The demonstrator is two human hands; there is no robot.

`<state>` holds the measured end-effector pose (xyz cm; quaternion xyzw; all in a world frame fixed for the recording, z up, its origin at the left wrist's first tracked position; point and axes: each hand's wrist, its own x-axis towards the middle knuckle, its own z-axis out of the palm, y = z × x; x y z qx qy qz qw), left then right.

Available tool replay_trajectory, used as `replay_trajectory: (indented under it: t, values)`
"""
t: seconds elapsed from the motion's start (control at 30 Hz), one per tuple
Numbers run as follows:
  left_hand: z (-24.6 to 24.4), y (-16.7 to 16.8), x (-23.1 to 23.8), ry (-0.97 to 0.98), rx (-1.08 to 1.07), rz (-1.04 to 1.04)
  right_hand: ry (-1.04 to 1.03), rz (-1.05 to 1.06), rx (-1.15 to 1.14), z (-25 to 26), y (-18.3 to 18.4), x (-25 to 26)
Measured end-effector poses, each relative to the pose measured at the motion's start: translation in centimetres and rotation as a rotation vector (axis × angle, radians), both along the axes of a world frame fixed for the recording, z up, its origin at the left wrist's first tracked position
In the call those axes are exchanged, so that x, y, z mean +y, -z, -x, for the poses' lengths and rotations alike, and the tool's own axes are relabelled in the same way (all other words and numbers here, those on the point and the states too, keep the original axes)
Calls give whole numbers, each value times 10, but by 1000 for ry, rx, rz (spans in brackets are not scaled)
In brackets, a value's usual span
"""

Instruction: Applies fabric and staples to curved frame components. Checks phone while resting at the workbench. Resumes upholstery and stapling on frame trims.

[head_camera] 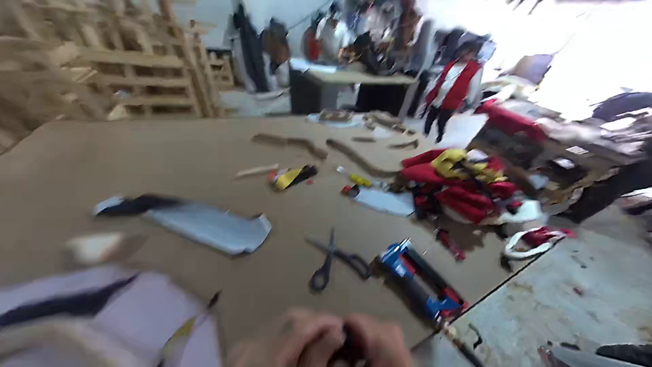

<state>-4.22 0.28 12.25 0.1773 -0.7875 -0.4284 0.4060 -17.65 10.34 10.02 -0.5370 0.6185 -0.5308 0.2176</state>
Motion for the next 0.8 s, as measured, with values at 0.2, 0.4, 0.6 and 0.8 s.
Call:
replay_trajectory:
  t: [0.2, 0.4, 0.6, 0.8]
  values:
    - [-6, 27, 0, -64, 153, -277, -72, 13, 15, -9, 25, -11]
    - [-4, 51, -4, -146, 103, -305, -151, 125, -96, -4, 60, -32]
    - [8, 136, -10, -330, -45, -231, -50, 75, -478, -12, 148, -71]
    - [11, 240, 3, -383, -353, 111, -41, -540, 22, 14, 172, -32]
